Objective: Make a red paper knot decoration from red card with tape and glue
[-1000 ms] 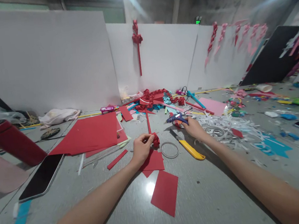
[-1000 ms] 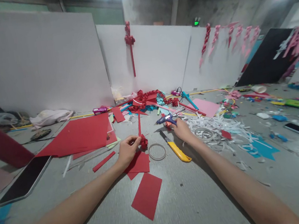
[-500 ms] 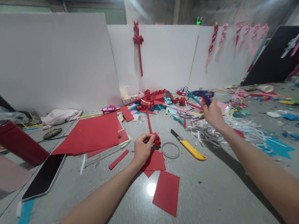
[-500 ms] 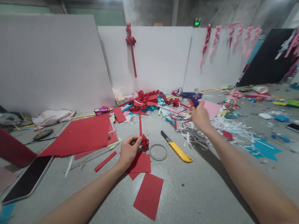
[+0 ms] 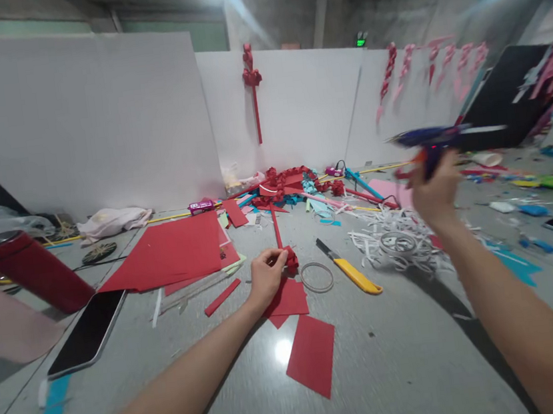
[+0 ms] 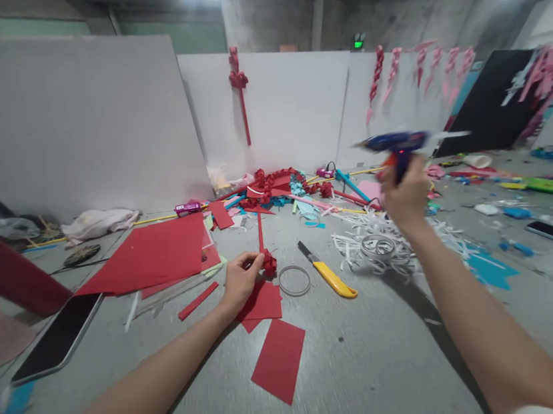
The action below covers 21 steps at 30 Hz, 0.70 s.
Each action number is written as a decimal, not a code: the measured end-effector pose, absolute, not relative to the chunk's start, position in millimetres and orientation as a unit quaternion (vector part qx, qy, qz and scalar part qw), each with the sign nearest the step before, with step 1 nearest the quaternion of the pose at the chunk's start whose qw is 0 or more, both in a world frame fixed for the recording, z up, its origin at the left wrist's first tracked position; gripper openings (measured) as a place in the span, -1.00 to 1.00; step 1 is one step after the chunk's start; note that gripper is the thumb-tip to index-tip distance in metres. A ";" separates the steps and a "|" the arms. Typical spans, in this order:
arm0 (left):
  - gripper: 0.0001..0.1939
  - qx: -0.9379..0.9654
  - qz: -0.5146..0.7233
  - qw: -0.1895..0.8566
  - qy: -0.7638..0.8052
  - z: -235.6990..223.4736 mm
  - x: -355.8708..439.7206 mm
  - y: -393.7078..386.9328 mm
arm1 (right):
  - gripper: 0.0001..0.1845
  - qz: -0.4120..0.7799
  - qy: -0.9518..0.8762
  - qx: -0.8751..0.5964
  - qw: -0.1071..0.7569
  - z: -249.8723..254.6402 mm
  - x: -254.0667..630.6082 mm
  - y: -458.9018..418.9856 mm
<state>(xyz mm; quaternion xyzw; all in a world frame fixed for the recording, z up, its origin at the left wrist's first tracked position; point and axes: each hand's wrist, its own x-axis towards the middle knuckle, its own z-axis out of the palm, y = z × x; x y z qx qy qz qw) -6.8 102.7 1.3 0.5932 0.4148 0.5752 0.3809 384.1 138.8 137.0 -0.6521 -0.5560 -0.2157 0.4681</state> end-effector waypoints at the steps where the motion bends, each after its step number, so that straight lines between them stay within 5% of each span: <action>1: -0.70 0.594 0.575 0.381 0.414 1.5 -6.9 102.6 | -0.51 -0.199 -0.571 -0.654 0.454 125.1 365.6 147.0; 6: -0.70 0.578 0.583 0.404 0.404 1.2 -6.6 102.8 | -0.57 -0.046 -0.678 -0.678 0.280 59.4 311.2 182.0; 21: -0.60 0.552 0.577 0.464 0.384 -4.0 -4.5 103.4 | -0.65 -0.046 -0.716 -0.683 0.136 22.9 283.4 222.6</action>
